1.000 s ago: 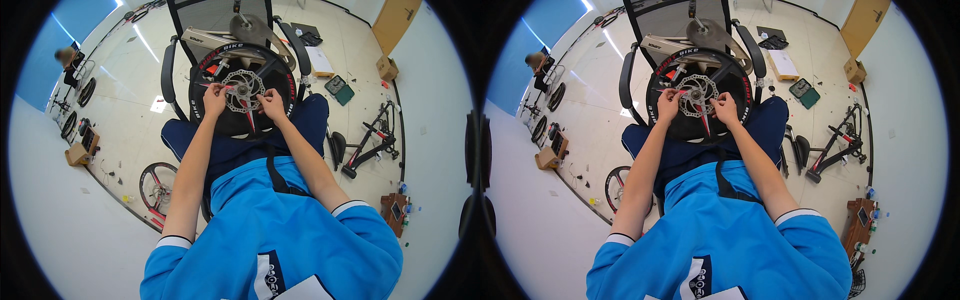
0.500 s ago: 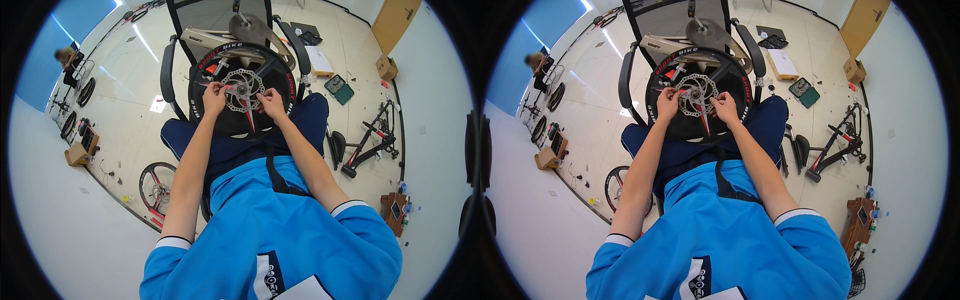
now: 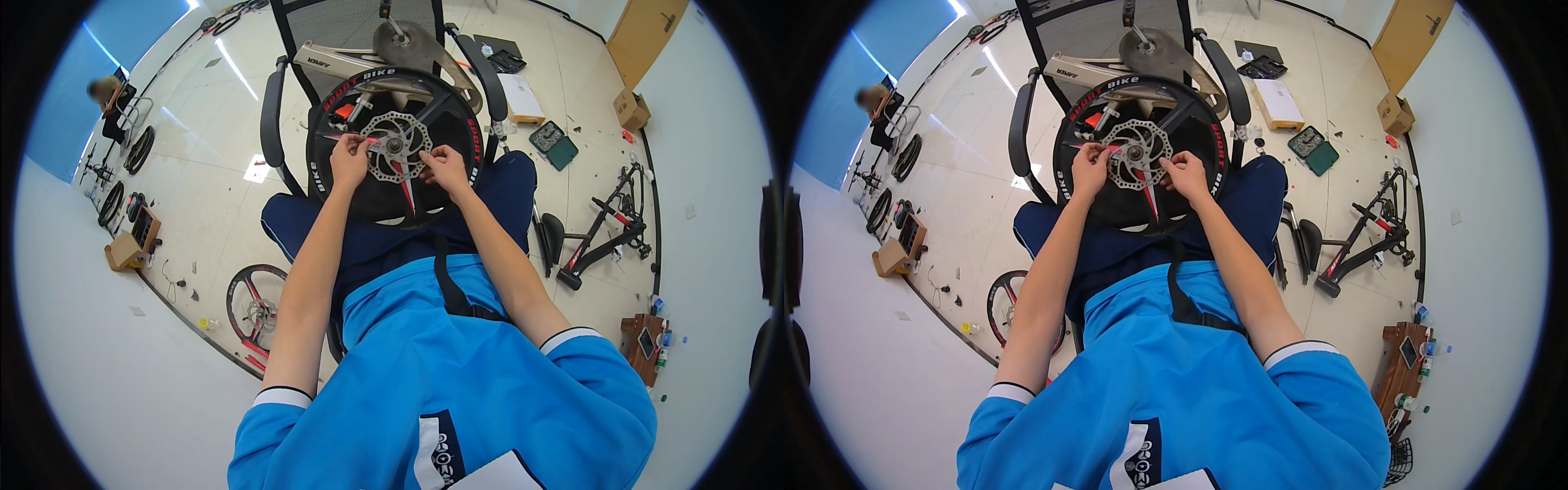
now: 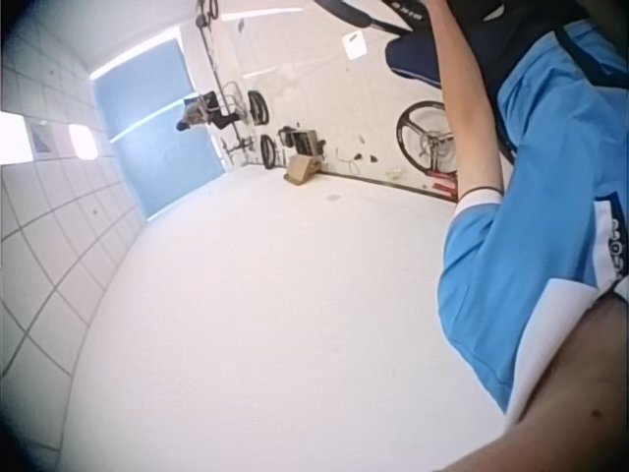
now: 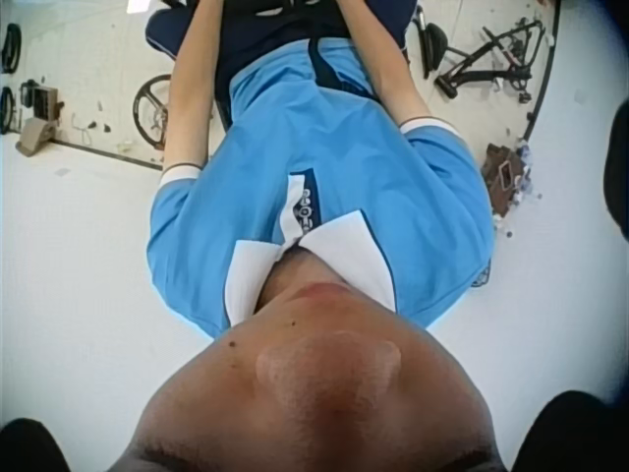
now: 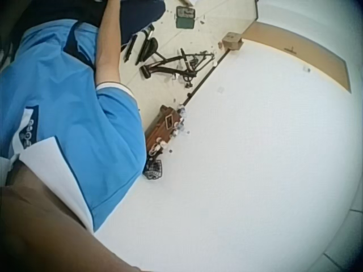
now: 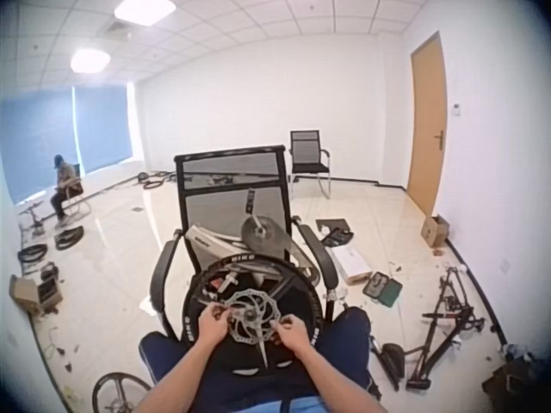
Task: The person sits on the floor and installs a disc brake rotor onto a bicycle wheel hub, aligning the rotor and securing it with bolts. The person repeatedly tightens the bolts by hand to fasten the rotor to the hub.
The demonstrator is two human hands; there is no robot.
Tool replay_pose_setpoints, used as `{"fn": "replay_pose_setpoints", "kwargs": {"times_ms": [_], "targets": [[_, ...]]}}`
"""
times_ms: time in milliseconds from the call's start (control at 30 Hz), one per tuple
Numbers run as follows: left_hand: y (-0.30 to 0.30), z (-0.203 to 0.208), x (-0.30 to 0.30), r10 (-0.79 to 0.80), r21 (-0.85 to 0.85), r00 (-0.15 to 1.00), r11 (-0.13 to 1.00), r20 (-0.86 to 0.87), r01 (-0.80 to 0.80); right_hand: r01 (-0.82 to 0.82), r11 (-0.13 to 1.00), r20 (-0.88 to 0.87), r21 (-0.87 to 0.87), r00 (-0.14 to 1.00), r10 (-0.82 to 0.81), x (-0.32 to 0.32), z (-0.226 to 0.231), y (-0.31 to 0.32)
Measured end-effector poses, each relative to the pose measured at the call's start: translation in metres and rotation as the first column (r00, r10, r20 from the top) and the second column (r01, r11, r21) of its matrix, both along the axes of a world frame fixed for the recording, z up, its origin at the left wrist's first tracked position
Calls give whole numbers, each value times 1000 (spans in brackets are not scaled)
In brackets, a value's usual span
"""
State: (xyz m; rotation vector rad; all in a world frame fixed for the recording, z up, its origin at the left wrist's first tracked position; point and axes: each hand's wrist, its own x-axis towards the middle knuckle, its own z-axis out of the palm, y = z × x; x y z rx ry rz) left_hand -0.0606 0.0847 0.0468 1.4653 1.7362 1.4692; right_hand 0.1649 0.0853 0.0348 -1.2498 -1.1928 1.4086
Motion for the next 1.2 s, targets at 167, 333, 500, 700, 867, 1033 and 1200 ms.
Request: {"fn": "replay_pose_setpoints", "kwargs": {"times_ms": [167, 333, 500, 700, 867, 1033, 1200], "targets": [[-6, 3, 3, 13, -36, 998, 999, 59, -11, 57, 996, -68, -67, 996, -62, 18, 4, 4], [-9, -13, -2, 48, -7, 973, 999, 224, -47, 183, 983, 203, 17, 962, -183, 40, -22, 16], [-42, -13, 22, 10, -145, 874, 987, 486, 69, -64, 948, 651, 312, 741, -164, 42, -34, 2], [-61, -36, 45, -74, -54, 758, 988, 648, 143, -137, 939, 774, 315, 610, -171, 24, -34, 3], [-67, -43, 47, -112, -89, 760, 972, 641, 218, -155, 932, 750, 327, 643, -156, 31, -42, 11], [-67, -43, 47, -94, -82, 750, 977, 655, 194, -41, 896, 547, 442, 804, -233, 36, -23, -1], [-68, -48, 45, -91, -79, 760, 980, 644, 184, -1, 852, 331, 523, 922, -202, 14, 17, -8]]}}
